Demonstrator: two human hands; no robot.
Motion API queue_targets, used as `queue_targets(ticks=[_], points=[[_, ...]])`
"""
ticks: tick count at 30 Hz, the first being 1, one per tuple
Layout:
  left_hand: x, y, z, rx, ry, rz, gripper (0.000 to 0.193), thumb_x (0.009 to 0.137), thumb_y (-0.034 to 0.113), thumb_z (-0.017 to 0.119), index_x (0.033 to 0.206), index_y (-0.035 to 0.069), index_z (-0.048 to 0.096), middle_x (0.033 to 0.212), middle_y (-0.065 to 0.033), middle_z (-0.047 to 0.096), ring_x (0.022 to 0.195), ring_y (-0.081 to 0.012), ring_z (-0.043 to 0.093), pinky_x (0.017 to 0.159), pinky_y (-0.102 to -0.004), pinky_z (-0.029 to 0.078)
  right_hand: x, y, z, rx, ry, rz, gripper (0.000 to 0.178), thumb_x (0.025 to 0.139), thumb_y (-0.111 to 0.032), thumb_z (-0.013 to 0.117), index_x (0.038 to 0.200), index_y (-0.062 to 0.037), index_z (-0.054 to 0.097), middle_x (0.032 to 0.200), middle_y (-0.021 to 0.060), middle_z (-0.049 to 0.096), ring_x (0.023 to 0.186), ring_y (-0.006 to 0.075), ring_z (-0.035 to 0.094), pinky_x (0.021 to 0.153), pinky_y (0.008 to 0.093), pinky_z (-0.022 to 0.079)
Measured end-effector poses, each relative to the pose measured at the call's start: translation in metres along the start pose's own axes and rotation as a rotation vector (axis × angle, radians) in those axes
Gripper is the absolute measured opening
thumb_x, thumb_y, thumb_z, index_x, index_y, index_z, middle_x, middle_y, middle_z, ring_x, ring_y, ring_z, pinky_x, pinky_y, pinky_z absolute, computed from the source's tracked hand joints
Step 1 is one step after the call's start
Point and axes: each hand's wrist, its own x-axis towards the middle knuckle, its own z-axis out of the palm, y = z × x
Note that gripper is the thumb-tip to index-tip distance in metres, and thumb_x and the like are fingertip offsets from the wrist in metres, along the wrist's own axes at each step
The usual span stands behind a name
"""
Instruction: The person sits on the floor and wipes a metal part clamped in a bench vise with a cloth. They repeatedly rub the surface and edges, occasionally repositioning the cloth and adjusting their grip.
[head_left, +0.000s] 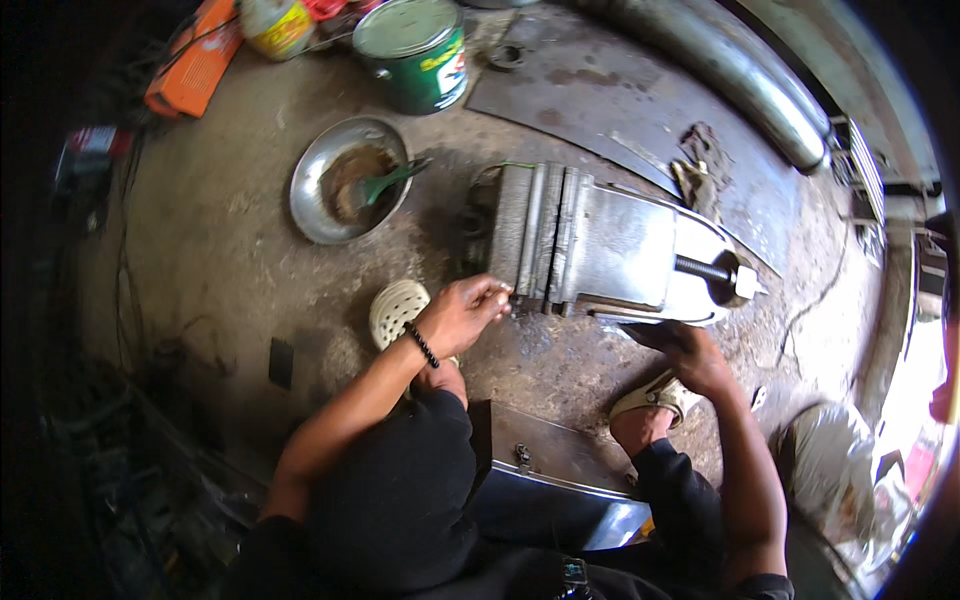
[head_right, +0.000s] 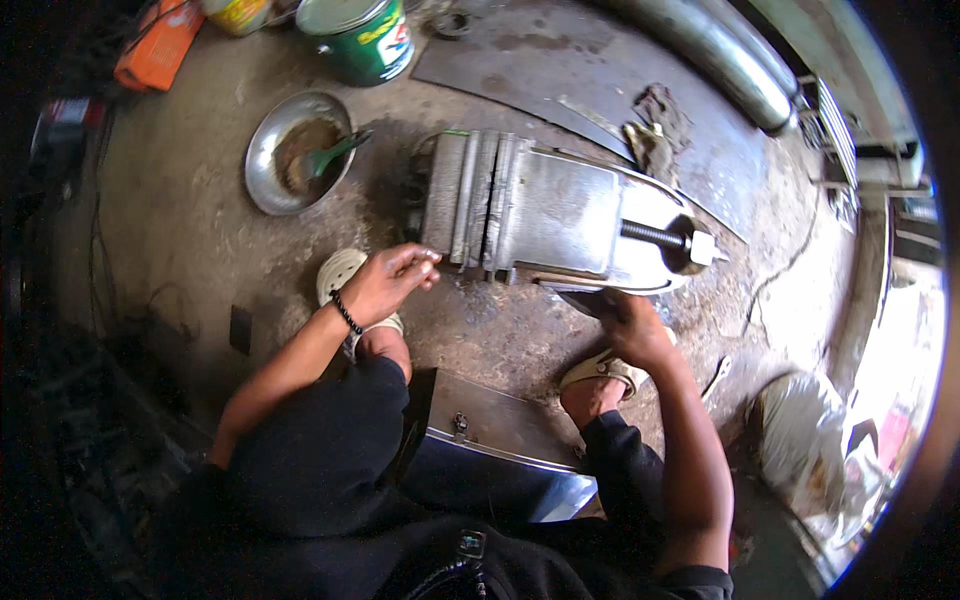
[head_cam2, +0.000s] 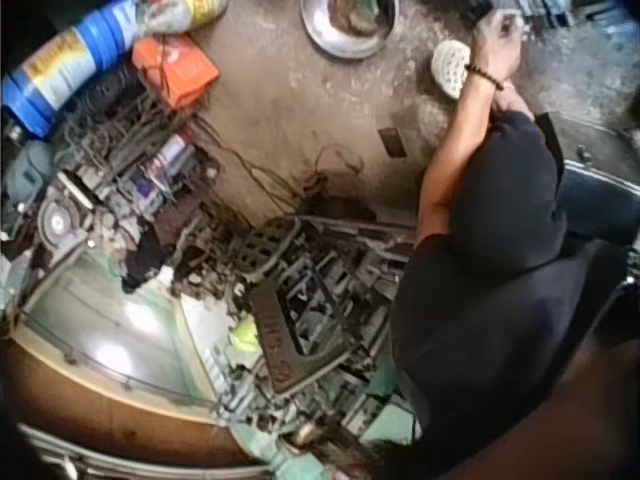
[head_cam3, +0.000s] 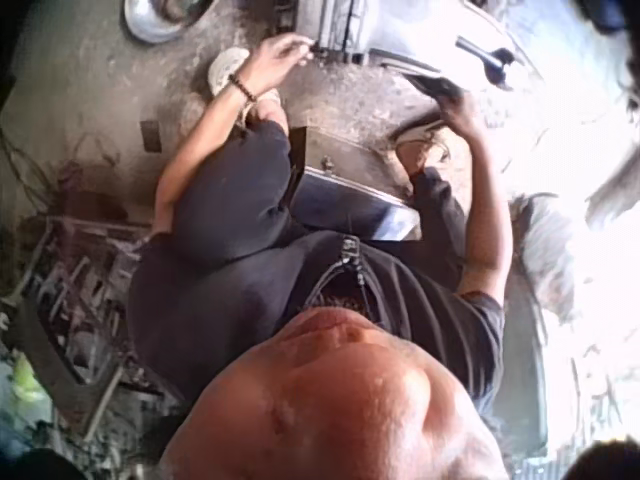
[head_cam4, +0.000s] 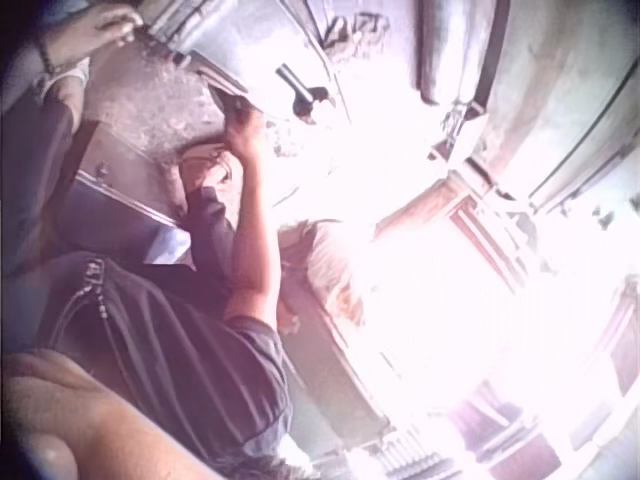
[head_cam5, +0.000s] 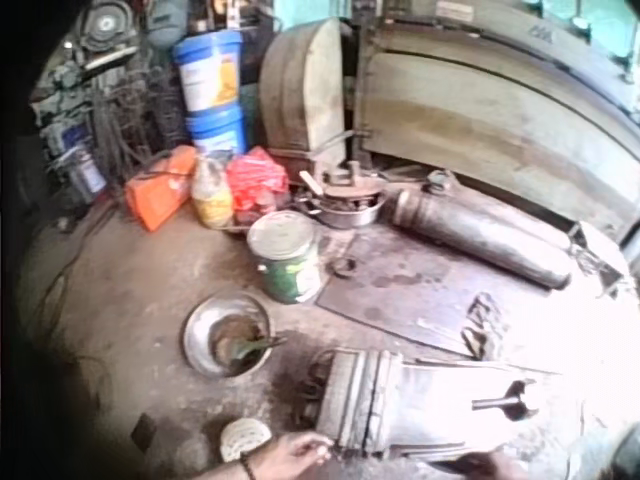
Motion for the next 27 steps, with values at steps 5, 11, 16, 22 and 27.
queue_targets(ticks=[5, 11, 16, 22, 27], points=[[0.018, 0.011, -0.029, -0.003, 0.102, 0.017, 0.025, 0.103, 0.017, 0.054, 0.12, 0.001, 0.061, 0.098, -0.006, 0.069, 0.085, -0.0106, 0.064, 0.081, -0.0265, 0.053, 0.013, -0.008, -0.075, -0.039, -0.091, 0.068, 0.041, 0.09, -0.01, 0.059, 0.129, 0.0021, 0.058, 0.113, 0.0151, 0.07, 0.105, 0.0242, 0.066, 0.094, 0.0349, 0.05], [0.037, 0.036, -0.047, -0.004, 0.196, 0.102, 0.028, 0.102, 0.021, 0.057, 0.119, -0.001, 0.062, 0.095, -0.0064, 0.07, 0.084, -0.0107, 0.063, 0.078, -0.0268, 0.053, 0.141, -0.034, -0.113, 0.723, 0.231, -0.116, 0.03, 0.094, -0.019, 0.06, 0.119, -0.0024, 0.061, 0.099, 0.0082, 0.067, 0.081, 0.0141, 0.064, 0.068, 0.027, 0.052], [0.05, 0.04, -0.048, 0.022, 0.166, 0.025, 0.028, 0.104, 0.02, 0.053, 0.122, 0.0, 0.06, 0.101, -0.007, 0.068, 0.089, -0.0115, 0.063, 0.081, -0.027, 0.052, 0.284, -0.022, -0.091, 0.415, 0.328, -0.225, 0.035, 0.091, -0.027, 0.066, 0.117, -0.0037, 0.061, 0.104, 0.0112, 0.069, 0.088, 0.0236, 0.067, 0.074, 0.0334, 0.055], [0.04, 0.026, -0.085, 0.069, 0.243, -0.066, 0.029, 0.103, 0.019, 0.054, 0.124, 0.0, 0.06, 0.102, -0.0061, 0.069, 0.089, -0.0111, 0.064, 0.08, -0.0266, 0.052, 0.338, 0.036, -0.105, -0.141, 0.689, 0.213, 0.074, 0.087, -0.058, 0.061, 0.134, -0.0011, 0.053, 0.129, 0.0283, 0.06, 0.123, 0.0444, 0.056, 0.105, 0.0483, 0.043], [0.033, 0.029, -0.094, 0.093, 0.311, -0.2, 0.026, 0.102, 0.015, 0.055, 0.12, -0.002, 0.062, 0.098, -0.0064, 0.069, 0.087, -0.0106, 0.063, 0.081, -0.0272, 0.052, 0.319, 0.09, -0.113, -0.452, 0.525, 0.314, 0.092, 0.083, -0.068, 0.06, 0.148, -0.0046, 0.041, 0.142, 0.0265, 0.051, 0.131, 0.0402, 0.05, 0.109, 0.0452, 0.042]])
